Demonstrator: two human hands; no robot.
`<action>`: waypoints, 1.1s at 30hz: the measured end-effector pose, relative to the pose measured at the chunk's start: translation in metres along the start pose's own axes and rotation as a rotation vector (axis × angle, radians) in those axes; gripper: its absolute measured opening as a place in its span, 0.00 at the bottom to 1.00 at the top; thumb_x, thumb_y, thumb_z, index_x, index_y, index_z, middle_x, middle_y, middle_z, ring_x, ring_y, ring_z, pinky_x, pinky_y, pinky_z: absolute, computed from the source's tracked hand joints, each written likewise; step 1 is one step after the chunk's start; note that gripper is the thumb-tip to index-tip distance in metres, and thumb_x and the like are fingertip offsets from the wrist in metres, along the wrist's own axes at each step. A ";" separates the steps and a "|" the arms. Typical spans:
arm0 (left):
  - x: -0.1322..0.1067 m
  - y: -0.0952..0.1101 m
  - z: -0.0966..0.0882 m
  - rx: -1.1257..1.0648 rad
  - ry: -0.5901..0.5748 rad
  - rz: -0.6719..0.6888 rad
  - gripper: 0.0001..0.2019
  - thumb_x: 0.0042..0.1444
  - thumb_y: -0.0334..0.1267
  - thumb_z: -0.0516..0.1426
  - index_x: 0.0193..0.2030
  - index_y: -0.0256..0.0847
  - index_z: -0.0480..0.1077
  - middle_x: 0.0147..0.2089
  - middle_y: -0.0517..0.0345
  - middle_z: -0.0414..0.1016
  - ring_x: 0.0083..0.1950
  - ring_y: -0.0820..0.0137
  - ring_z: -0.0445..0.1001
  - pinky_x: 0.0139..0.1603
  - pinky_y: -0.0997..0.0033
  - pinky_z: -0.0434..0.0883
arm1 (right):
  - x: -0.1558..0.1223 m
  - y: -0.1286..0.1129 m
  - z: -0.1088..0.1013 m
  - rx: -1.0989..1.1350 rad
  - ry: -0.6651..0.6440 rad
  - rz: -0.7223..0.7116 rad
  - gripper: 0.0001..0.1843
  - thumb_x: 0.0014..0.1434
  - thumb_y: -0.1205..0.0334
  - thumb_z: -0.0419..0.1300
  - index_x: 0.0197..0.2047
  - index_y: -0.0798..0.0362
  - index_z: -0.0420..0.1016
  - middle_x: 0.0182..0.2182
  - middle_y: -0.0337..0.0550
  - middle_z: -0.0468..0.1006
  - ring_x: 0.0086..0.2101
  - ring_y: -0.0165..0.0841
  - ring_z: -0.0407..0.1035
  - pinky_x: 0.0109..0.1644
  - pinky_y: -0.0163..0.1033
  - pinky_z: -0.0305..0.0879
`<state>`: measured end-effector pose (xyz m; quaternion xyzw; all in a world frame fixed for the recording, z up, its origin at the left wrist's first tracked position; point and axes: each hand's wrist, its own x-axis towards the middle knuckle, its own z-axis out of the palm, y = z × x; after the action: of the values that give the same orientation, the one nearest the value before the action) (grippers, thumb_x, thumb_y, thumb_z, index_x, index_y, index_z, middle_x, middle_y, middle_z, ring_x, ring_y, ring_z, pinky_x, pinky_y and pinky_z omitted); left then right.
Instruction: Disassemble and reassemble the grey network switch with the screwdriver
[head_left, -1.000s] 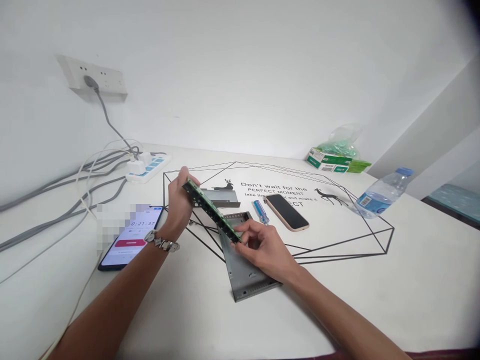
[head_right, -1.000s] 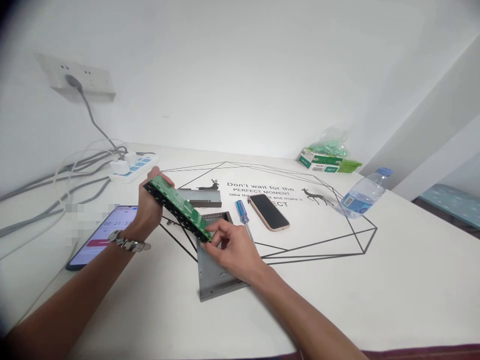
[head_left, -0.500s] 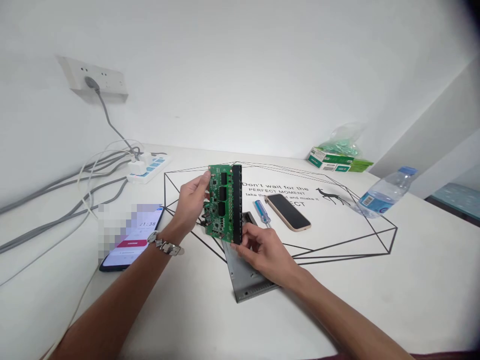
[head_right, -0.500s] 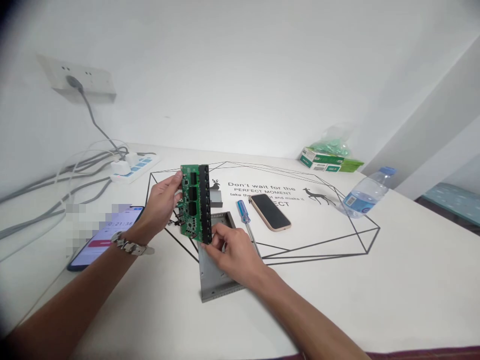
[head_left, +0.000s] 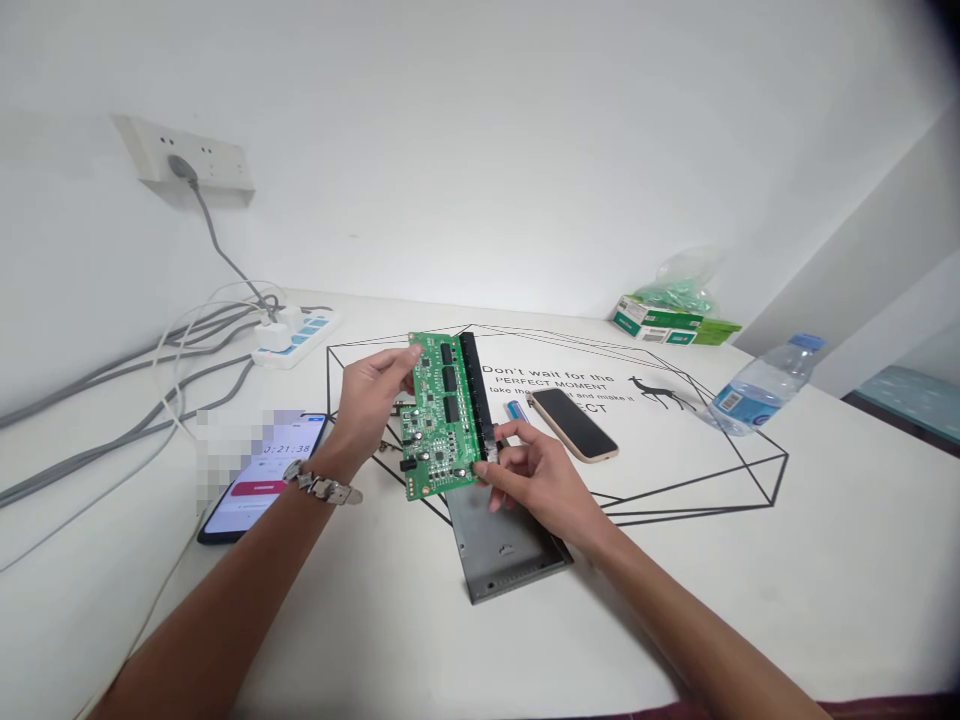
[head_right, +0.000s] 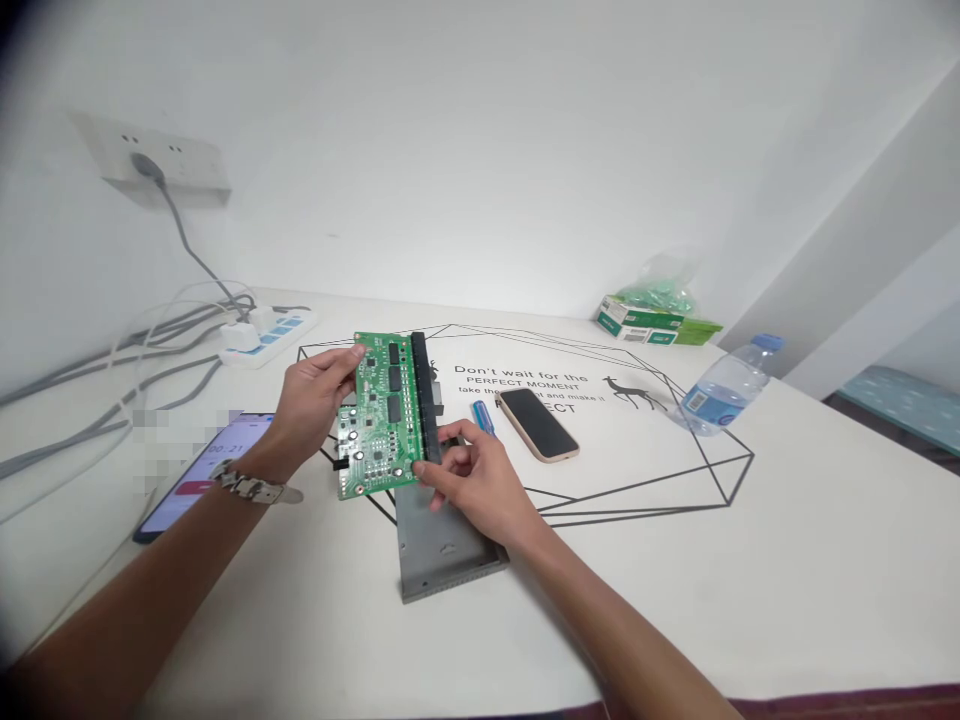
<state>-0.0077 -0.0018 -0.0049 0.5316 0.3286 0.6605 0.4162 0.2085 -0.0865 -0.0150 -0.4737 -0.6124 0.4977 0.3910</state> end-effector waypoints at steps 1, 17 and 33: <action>0.000 0.000 0.000 -0.013 -0.003 -0.003 0.15 0.54 0.49 0.66 0.34 0.37 0.80 0.29 0.57 0.74 0.30 0.72 0.69 0.33 0.71 0.70 | 0.000 0.000 0.000 0.001 0.003 0.001 0.20 0.57 0.50 0.66 0.44 0.48 0.63 0.23 0.34 0.76 0.23 0.35 0.75 0.28 0.39 0.63; -0.015 0.016 0.014 -0.073 -0.363 -0.096 0.43 0.50 0.36 0.69 0.72 0.50 0.58 0.34 0.59 0.72 0.38 0.67 0.73 0.41 0.67 0.75 | 0.000 0.006 0.002 -0.180 -0.116 -0.090 0.13 0.70 0.54 0.50 0.47 0.51 0.71 0.28 0.40 0.77 0.26 0.34 0.75 0.33 0.41 0.66; -0.016 0.019 0.012 -0.067 -0.445 -0.085 0.46 0.50 0.36 0.69 0.73 0.53 0.53 0.38 0.57 0.71 0.43 0.64 0.74 0.45 0.62 0.74 | 0.004 0.009 -0.001 -0.106 -0.081 -0.108 0.17 0.69 0.53 0.52 0.56 0.50 0.68 0.29 0.39 0.74 0.29 0.35 0.74 0.31 0.41 0.70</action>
<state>0.0013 -0.0243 0.0077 0.6357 0.2287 0.5195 0.5232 0.2100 -0.0818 -0.0236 -0.4393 -0.6780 0.4615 0.3665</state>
